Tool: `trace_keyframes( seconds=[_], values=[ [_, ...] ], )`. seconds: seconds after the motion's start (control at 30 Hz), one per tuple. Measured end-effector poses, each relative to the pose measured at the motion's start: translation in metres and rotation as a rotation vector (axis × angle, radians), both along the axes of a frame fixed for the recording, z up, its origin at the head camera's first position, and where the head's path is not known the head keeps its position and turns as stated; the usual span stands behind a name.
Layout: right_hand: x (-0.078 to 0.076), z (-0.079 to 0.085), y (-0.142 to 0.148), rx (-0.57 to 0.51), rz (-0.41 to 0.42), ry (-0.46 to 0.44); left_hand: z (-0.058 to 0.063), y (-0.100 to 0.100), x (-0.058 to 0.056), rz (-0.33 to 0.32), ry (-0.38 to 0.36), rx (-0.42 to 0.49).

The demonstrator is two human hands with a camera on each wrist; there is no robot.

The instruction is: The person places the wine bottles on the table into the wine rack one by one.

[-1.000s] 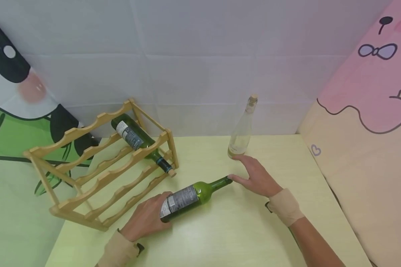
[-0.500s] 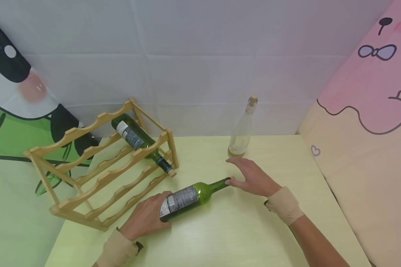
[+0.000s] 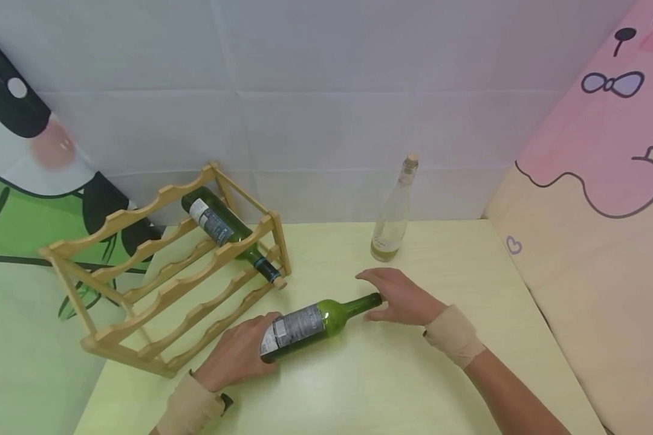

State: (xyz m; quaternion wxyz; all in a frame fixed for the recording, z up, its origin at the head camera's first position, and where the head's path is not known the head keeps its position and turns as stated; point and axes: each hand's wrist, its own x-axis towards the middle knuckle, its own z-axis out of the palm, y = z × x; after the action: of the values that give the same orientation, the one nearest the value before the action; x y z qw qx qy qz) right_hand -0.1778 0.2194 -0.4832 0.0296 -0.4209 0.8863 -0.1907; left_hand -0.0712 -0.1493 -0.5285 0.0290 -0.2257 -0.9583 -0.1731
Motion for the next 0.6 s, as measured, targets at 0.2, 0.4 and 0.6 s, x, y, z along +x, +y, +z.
trace_keyframes(
  seconds=[0.2, 0.4, 0.6],
  values=[
    [-0.001, -0.001, -0.005, 0.026, 0.012, -0.049, 0.003, 0.001, 0.001, -0.009, -0.015, -0.024],
    [-0.001, -0.002, -0.006, 0.060, 0.010, -0.110, 0.006, 0.003, 0.001, -0.026, -0.002, -0.031],
    [0.001, -0.001, -0.014, 0.096, 0.012, -0.165, 0.006, 0.002, 0.002, -0.034, 0.019, -0.041]
  ],
)
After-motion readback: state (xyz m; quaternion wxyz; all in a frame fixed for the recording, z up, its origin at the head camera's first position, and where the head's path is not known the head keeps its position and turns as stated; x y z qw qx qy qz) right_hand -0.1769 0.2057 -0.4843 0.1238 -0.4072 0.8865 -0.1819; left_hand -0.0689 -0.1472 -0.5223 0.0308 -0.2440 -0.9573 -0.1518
